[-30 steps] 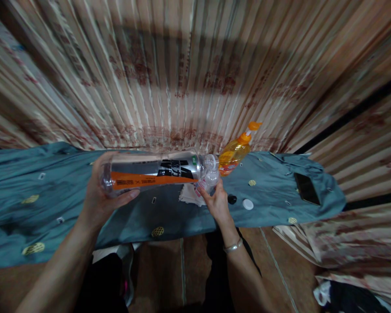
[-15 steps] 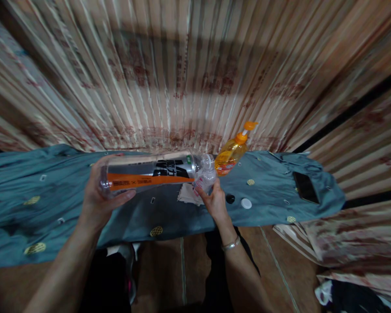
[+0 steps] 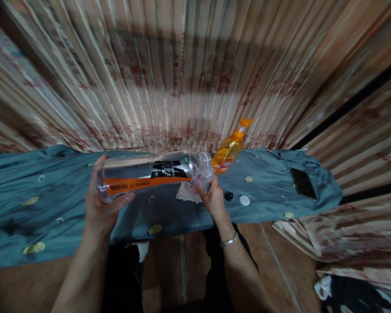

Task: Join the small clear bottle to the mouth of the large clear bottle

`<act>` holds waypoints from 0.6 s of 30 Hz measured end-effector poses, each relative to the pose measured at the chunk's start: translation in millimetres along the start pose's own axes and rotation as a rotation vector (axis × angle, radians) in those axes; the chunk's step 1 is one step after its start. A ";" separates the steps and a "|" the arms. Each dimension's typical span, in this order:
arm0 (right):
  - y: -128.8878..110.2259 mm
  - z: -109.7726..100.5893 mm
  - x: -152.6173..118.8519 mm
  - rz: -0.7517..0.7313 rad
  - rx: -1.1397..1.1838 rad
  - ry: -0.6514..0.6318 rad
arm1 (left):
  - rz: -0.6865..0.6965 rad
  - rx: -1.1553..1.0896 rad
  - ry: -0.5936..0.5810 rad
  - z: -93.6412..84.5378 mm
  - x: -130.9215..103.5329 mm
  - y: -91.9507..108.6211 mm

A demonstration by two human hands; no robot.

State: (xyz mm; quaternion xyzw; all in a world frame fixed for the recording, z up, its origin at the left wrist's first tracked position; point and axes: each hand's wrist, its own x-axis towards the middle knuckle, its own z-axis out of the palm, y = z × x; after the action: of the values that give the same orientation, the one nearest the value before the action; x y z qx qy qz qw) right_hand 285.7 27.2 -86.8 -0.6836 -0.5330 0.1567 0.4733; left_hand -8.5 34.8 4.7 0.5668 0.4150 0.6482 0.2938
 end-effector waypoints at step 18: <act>-6.0 -0.7 5.8 0.030 -0.008 -0.014 | 0.066 -0.023 -0.033 5.8 -4.8 -1.4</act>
State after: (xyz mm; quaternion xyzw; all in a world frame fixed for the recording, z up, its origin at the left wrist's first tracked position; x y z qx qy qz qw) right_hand 285.0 31.9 -80.0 -0.6922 -0.5267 0.1667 0.4644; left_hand -2.0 32.5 1.2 0.5873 0.3837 0.6529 0.2854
